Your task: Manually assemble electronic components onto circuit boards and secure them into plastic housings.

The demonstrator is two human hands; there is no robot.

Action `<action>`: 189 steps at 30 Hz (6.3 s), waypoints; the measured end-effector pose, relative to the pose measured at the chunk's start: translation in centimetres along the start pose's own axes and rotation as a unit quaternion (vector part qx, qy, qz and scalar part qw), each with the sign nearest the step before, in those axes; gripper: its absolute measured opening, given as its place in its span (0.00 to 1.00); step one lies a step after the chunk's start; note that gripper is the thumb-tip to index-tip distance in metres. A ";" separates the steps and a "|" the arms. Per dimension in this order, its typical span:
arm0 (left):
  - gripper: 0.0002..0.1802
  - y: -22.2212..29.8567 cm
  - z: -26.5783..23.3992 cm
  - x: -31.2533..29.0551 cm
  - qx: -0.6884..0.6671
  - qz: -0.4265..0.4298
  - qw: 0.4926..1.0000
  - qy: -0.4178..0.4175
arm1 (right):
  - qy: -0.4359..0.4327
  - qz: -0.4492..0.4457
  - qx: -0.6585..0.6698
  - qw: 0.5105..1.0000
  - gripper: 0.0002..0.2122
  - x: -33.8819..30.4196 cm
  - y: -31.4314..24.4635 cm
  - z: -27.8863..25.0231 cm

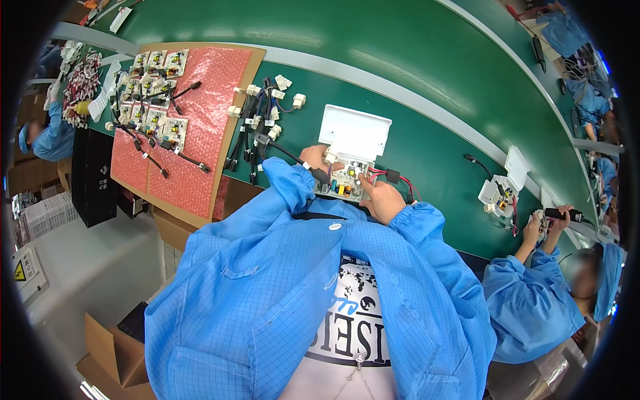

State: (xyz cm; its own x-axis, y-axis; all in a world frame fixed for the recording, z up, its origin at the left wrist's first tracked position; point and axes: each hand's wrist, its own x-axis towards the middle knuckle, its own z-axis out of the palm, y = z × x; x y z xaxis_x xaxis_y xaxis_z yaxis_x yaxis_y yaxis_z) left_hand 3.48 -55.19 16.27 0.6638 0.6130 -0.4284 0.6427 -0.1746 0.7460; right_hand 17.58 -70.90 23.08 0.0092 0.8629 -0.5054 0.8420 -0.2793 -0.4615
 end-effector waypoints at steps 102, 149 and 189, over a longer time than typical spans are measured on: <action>0.10 0.5 0.4 -2.4 -0.240 0.117 0.953 -0.142 | 0.654 0.495 0.183 0.541 0.24 -11.9 31.9 -1.4; 0.06 -8.7 -13.9 -13.7 -0.144 0.004 0.926 0.350 | 0.193 -0.399 0.316 0.839 0.05 -11.6 -30.4 -16.5; 0.13 5.7 -11.8 -7.8 -0.316 0.137 0.924 -0.165 | 0.215 -0.053 0.849 0.479 0.15 6.8 -5.7 -2.2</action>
State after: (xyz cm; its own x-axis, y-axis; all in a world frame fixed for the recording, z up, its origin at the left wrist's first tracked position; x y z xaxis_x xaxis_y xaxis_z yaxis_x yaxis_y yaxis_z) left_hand -2.55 -51.91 29.92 0.9162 0.3250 -0.2344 0.1517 0.2600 0.9536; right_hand 14.03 -62.52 23.86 0.4326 0.8151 -0.3853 -0.8007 0.1509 -0.5797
